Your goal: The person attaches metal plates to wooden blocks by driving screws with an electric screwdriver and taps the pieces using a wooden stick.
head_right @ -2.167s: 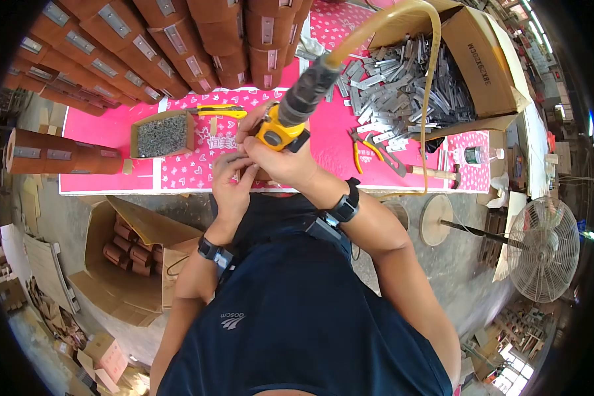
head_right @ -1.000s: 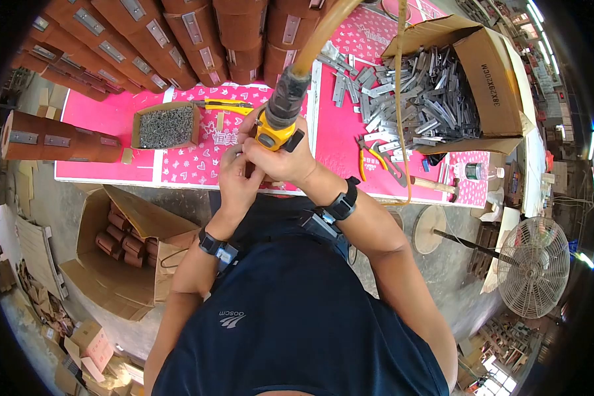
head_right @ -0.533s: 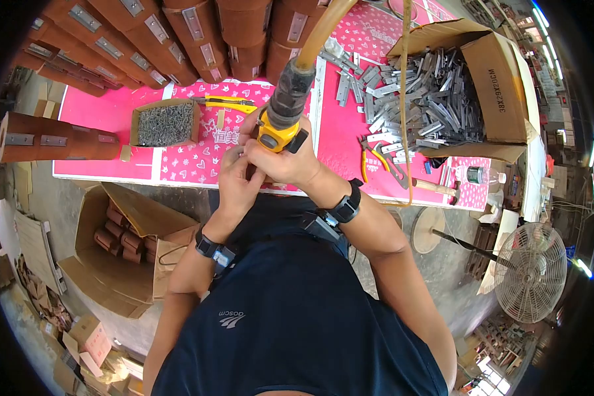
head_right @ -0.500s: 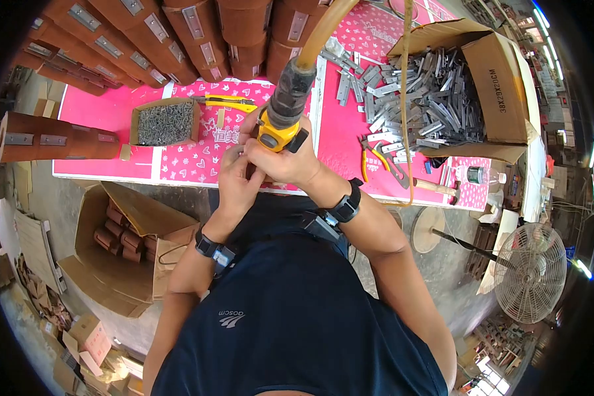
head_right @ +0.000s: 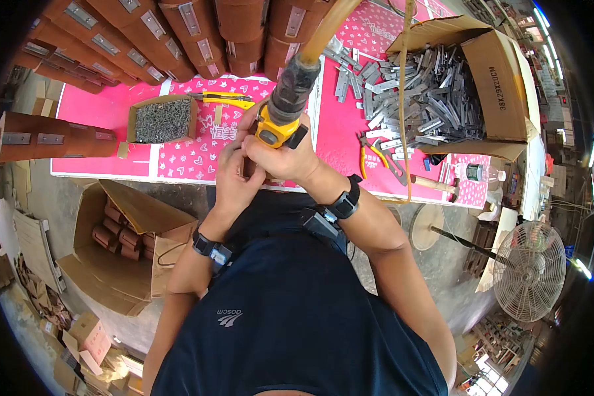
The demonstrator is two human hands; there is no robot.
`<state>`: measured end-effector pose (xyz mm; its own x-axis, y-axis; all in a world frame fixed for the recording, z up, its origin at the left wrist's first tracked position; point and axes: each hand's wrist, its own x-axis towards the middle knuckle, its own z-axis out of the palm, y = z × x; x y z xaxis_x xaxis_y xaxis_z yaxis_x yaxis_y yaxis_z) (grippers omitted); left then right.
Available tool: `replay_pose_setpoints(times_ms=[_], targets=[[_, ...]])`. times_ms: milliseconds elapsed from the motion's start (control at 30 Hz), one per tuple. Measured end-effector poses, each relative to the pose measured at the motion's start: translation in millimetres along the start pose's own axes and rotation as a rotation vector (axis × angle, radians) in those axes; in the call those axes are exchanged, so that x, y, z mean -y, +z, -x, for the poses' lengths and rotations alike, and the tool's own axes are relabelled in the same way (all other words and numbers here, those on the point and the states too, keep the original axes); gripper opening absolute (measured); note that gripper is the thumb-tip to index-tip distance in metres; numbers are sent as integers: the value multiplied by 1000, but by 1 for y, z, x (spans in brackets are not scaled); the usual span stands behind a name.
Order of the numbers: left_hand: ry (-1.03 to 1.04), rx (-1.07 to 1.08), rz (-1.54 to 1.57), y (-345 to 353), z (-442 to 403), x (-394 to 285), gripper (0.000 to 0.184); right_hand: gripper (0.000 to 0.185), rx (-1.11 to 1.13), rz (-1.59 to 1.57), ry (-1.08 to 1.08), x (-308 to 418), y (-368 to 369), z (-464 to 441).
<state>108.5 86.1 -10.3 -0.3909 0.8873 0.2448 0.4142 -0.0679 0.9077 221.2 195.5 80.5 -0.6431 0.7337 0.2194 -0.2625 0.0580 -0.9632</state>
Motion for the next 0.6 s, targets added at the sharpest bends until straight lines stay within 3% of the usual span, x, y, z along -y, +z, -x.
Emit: replay_pose_setpoints(times_ms=[267,600], targets=[[-27,44,-60,0,-4,5,22,29,-11,-20,-12,0,0,1],[-49,24,-69,0,-3,4,22,26,-6,7,0,0,2,-2]])
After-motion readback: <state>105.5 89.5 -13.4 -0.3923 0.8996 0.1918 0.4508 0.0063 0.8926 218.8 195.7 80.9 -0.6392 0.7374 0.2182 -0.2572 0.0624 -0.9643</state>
